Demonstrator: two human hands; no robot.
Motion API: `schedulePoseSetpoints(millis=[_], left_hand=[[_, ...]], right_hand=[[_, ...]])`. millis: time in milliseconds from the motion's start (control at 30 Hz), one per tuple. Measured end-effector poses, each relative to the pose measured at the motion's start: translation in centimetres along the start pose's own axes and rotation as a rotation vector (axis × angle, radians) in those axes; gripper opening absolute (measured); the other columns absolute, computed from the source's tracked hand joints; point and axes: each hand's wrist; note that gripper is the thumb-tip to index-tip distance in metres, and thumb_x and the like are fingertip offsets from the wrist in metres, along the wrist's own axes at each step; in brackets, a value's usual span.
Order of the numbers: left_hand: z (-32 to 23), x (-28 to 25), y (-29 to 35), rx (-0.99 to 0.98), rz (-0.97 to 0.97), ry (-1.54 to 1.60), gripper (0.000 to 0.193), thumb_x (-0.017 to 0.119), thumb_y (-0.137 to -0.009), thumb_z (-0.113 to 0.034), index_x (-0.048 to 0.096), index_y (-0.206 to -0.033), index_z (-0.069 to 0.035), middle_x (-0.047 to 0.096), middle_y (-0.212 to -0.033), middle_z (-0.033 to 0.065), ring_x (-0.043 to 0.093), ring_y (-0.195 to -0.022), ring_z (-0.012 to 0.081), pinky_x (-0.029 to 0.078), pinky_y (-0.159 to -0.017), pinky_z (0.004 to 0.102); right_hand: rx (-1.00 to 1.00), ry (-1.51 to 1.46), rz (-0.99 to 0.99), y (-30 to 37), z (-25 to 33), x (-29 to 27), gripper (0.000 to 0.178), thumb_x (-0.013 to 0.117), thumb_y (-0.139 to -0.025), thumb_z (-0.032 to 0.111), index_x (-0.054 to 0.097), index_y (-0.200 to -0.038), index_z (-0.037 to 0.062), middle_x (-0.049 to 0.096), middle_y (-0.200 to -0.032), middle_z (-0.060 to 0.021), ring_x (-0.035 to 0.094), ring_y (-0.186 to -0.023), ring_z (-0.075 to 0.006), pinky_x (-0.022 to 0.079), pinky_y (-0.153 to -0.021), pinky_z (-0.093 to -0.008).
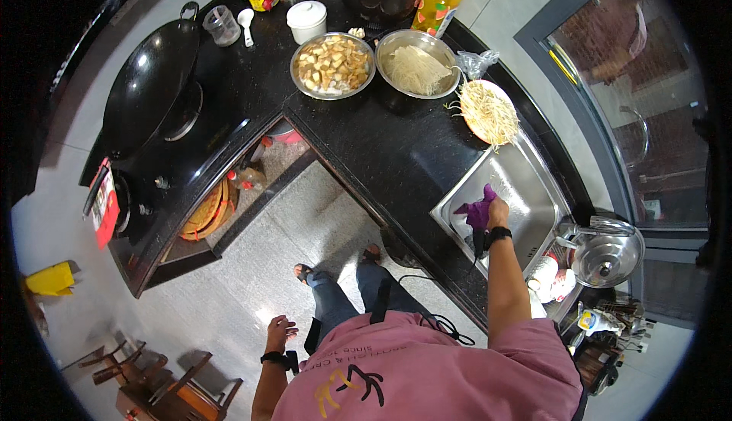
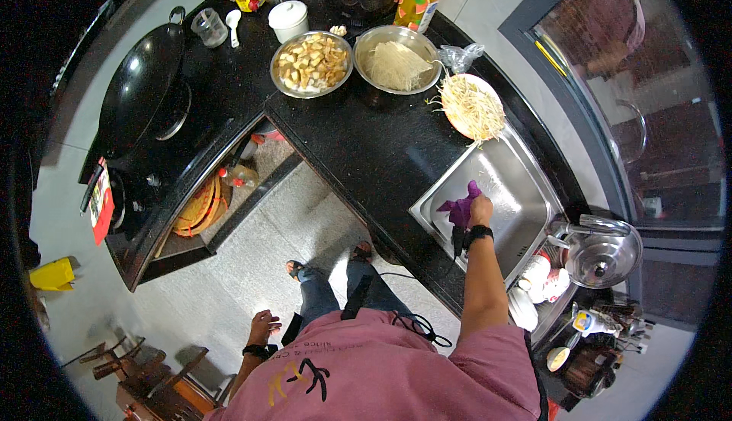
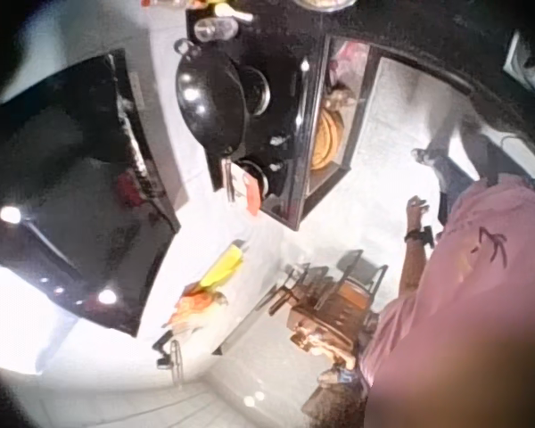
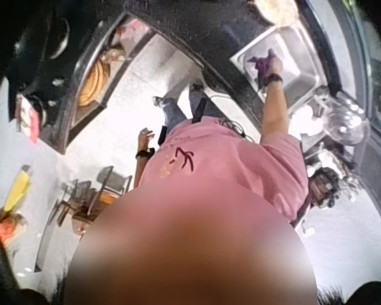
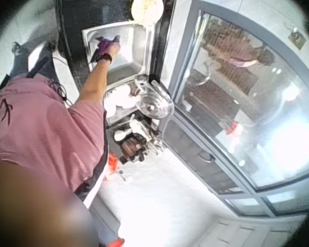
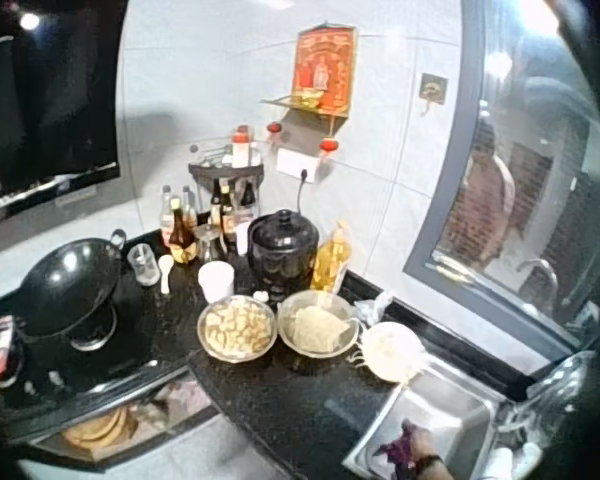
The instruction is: The person scoops cooked potatoes from a wok into a bowl and places them on a dining table. They then wash the wok, wipe the countertop, and add chopped mushrooms to the wok to cook.
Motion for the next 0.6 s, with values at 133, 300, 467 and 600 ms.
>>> schedulePoseSetpoints(millis=[133, 300, 467, 600], left_hand=[[2.1, -2.0, -1.7, -0.044, -0.039, 0.049, 0.039, 0.055, -0.095, -0.022, 0.047, -0.129, -0.004, 0.066, -0.099, 0.0178, 0.069, -0.074, 0.0266, 0.057, -0.062, 0.0369], [1.1, -2.8, -3.3, -0.018, -0.05, 0.094, 0.039, 0.057, -0.096, -0.026, 0.047, -0.128, -0.004, 0.066, -0.099, 0.016, 0.068, -0.072, 0.0244, 0.056, -0.06, 0.0343], [-1.0, -2.3, -3.1, 0.032, -0.038, 0.073, 0.044, 0.058, -0.095, -0.026, 0.047, -0.132, -0.005, 0.066, -0.102, 0.0161, 0.068, -0.08, 0.0257, 0.055, -0.068, 0.0362], [-0.6, -2.3, -2.1, 0.065, -0.026, 0.065, 0.043, 0.057, -0.096, -0.026, 0.048, -0.132, -0.006, 0.067, -0.102, 0.0162, 0.069, -0.08, 0.0256, 0.055, -0.067, 0.0347]], right_hand=[[-0.501, 0.078, -0.03, 7.7, 3.7, 0.7, 0.043, 0.052, -0.099, 0.035, 0.063, -0.118, -0.0028, 0.069, -0.099, -0.0186, 0.065, -0.091, -0.0242, 0.051, -0.08, -0.0356], [-0.661, 0.155, 0.278, 14.6, 8.0, 8.1, 0.053, 0.057, -0.097, 0.039, 0.054, -0.135, 0.0028, 0.06, -0.128, -0.0233, 0.056, -0.121, -0.0326, 0.043, -0.101, -0.039], [-1.018, 0.721, 0.325, 15.4, 9.1, 12.6, 0.049, 0.062, -0.094, 0.037, 0.057, -0.132, 0.0053, 0.063, -0.123, -0.0217, 0.062, -0.11, -0.0307, 0.048, -0.094, -0.0374], [-0.666, 0.205, 0.089, 11.0, 10.9, 11.6, 0.04, 0.059, -0.097, 0.038, 0.062, -0.118, 0.0043, 0.069, -0.102, -0.013, 0.064, -0.078, -0.0248, 0.054, -0.07, -0.0369]])
Point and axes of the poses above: each hand's wrist, its own y-axis away from the middle knuckle, its own x-axis out of the palm, z = x × y
